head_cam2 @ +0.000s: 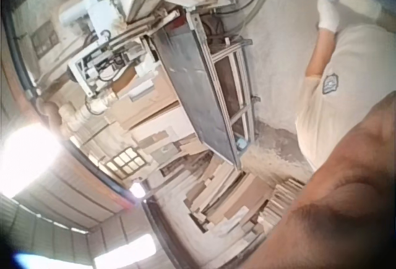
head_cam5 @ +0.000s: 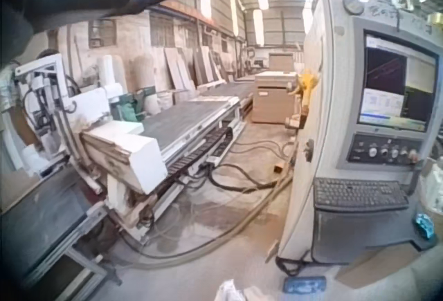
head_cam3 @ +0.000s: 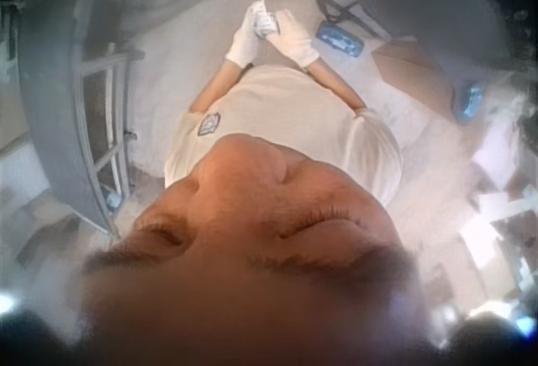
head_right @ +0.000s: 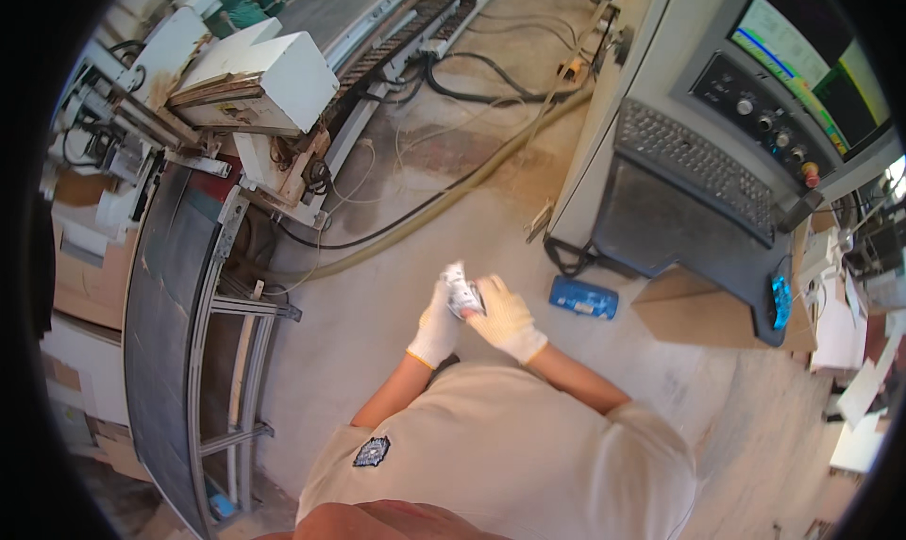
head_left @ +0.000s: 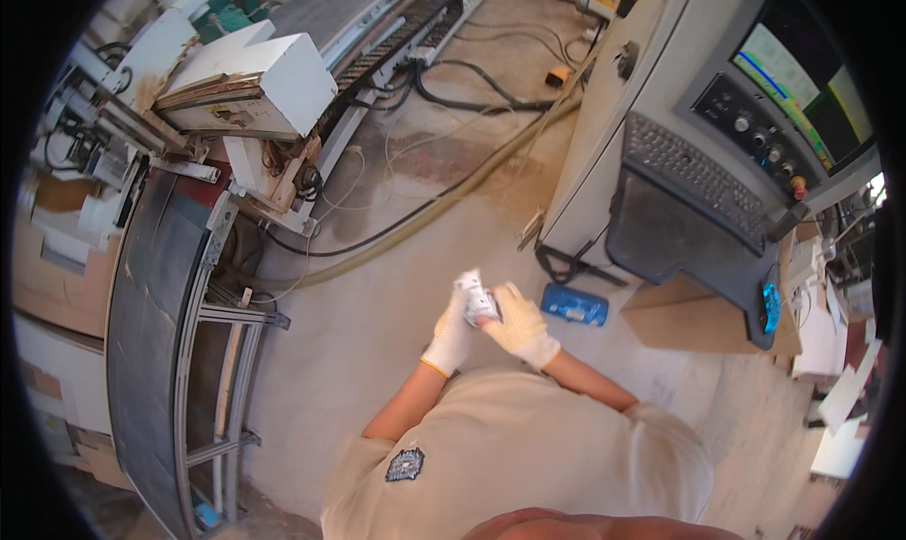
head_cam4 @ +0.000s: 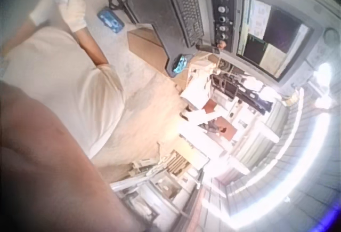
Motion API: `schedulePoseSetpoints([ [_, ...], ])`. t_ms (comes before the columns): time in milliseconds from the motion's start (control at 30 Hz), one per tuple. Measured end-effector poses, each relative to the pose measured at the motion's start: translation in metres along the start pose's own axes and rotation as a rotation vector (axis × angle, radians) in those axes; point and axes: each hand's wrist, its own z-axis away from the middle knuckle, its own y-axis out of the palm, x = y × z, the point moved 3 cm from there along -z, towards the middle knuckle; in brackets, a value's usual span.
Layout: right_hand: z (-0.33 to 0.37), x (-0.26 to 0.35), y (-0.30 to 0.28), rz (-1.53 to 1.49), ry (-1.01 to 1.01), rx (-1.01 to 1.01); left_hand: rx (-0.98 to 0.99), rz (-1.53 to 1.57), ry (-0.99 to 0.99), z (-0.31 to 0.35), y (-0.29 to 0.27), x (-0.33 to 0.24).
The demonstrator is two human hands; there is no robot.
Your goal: The person puts on gloves, walks to a CNC machine, and applies small white labels to several dark rectangular panels on the machine bed. They then remove the labeled panels one by one and stack them on the floor, and finally pick up a large white sheet and carry it across the workshop.
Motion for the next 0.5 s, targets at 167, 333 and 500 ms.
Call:
schedulePoseSetpoints([
  [167, -0.093, 0.059, 0.078, 0.05, -0.375, 0.097, -0.08, 0.308, -0.21, -0.024, -0.099, -0.085],
  [333, -0.191, 0.063, 0.118, 0.363, -0.52, 0.336, -0.232, 0.324, -0.416, -0.112, -0.14, -0.12],
  [500, -0.312, 0.001, 0.091, 0.15, -0.461, 0.327, -0.11, 0.278, -0.525, -0.264, -0.148, -0.154],
])
